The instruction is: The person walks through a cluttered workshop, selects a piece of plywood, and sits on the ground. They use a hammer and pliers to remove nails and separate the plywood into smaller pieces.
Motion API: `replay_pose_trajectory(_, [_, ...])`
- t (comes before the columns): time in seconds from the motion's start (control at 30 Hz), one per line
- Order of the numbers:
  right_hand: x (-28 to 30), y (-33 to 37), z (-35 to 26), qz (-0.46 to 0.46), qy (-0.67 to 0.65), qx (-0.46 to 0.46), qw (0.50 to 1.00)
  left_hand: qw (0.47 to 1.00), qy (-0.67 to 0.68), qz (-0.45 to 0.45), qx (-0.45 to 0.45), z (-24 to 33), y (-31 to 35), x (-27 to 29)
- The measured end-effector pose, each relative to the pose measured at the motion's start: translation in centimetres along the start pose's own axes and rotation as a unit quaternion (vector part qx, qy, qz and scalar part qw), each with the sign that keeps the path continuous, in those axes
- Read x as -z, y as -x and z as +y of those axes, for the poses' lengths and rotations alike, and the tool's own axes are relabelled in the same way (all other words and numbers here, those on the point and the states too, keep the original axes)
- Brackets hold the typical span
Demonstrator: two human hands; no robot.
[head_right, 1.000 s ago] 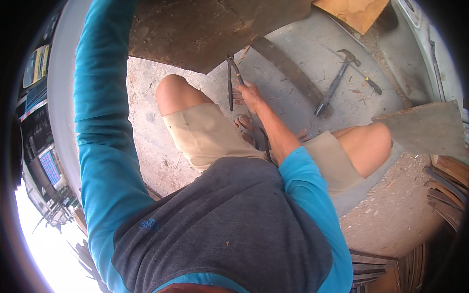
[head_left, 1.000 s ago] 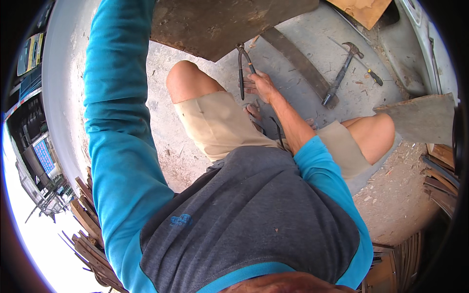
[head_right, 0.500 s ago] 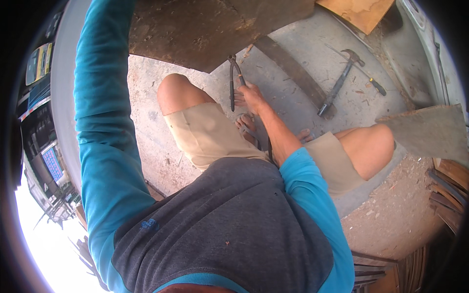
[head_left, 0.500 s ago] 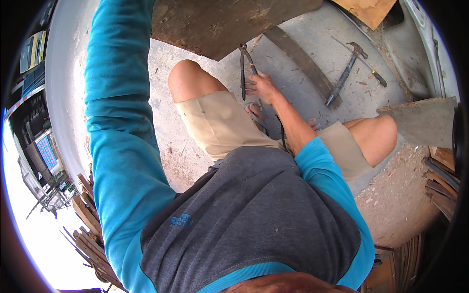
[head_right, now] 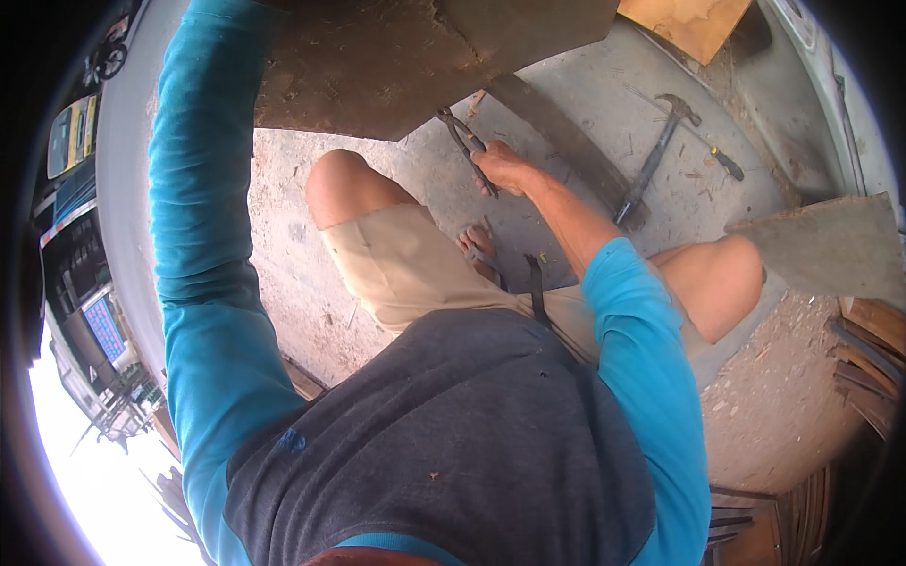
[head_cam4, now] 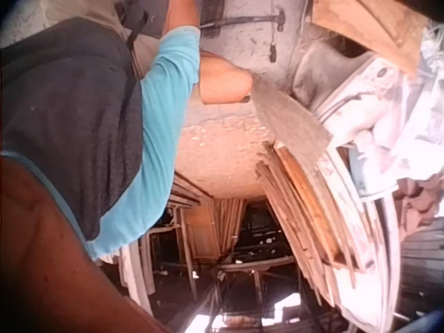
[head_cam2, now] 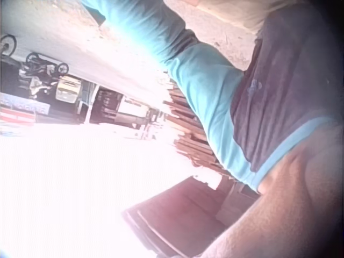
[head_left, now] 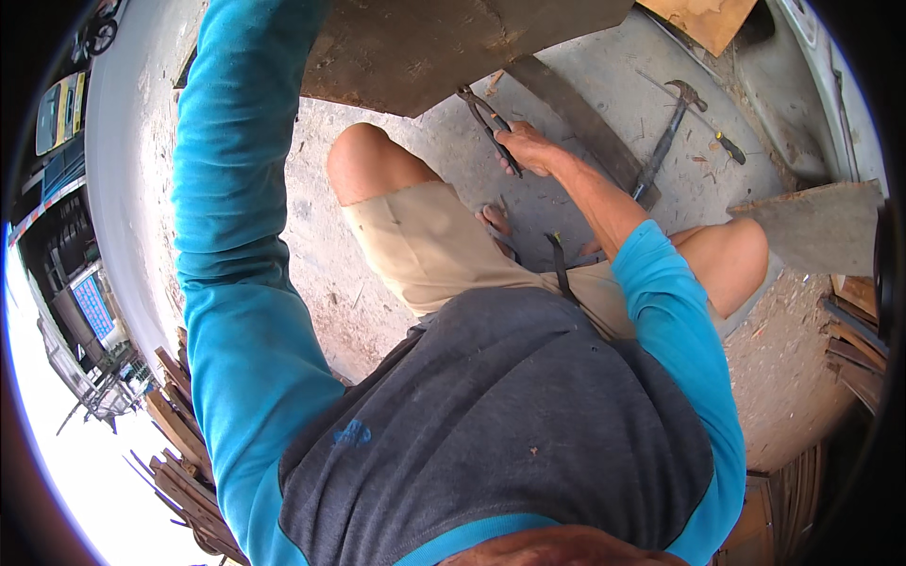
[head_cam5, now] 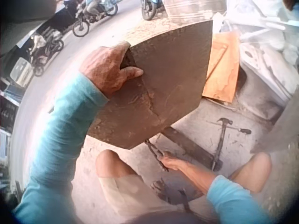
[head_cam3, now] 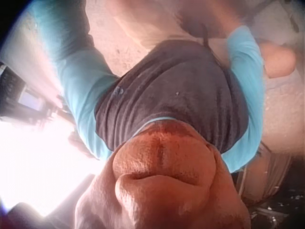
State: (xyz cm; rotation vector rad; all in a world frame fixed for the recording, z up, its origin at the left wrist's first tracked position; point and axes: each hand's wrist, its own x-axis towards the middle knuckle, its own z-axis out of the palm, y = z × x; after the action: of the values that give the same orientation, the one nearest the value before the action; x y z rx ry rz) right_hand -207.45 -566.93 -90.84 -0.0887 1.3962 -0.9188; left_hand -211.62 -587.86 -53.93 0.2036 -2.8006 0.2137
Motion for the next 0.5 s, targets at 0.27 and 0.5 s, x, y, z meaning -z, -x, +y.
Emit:
replay_pose_trajectory(0.27, [5.6, -0.8, -7.4, -0.085, 0.195, -0.069, 0.975, 0.998, 0.007, 0.022, -0.059, 2.5, 1.2, 0.3])
replay_pose_trajectory(0.5, [7.9, -1.1, -12.1, -0.123, 0.301, -0.102, 0.94, 0.992, 0.08, 0.041, -0.087, 1.6, 0.8, -1.2])
